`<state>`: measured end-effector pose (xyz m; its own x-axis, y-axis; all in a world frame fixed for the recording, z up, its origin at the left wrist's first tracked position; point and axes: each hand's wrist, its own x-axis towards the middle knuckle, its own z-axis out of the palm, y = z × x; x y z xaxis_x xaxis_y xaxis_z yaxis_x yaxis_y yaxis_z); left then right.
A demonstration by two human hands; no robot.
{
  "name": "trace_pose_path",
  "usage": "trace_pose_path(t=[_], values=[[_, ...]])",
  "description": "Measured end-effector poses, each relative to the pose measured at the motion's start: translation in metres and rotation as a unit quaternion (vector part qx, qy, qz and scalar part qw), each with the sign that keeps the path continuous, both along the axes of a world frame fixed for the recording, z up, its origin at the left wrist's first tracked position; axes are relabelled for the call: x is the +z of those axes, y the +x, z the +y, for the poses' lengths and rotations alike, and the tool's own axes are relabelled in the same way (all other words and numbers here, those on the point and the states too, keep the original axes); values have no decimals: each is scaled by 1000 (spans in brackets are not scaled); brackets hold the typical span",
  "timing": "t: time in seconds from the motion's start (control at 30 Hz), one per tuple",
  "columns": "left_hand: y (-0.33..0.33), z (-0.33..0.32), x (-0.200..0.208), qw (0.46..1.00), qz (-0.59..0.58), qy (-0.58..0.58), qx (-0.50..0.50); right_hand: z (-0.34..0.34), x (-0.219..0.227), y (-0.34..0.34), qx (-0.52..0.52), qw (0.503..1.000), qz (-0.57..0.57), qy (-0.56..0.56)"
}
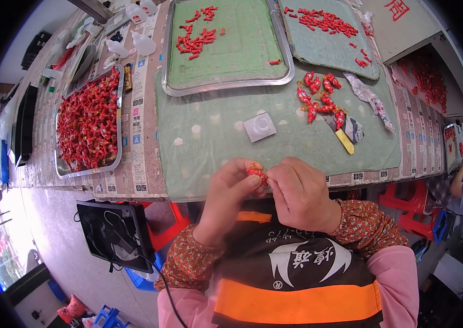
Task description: Assembling small red plastic toy parts at a factory workstation.
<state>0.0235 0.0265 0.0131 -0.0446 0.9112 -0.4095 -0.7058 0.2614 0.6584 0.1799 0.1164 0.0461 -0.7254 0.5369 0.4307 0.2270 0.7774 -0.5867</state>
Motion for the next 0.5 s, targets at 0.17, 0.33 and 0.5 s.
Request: trace_pose_path(t=[0.17,0.33,0.5], values=[[0,0,-1,1000,3,4,1,-1,0,1,-1,1000,-4,1],[1,0,1,1000,6,4,-2,1,2,2,1,1000,1,-8],[2,-1,5,1000,9,18,10,14,5,5,41,997,13,-57]])
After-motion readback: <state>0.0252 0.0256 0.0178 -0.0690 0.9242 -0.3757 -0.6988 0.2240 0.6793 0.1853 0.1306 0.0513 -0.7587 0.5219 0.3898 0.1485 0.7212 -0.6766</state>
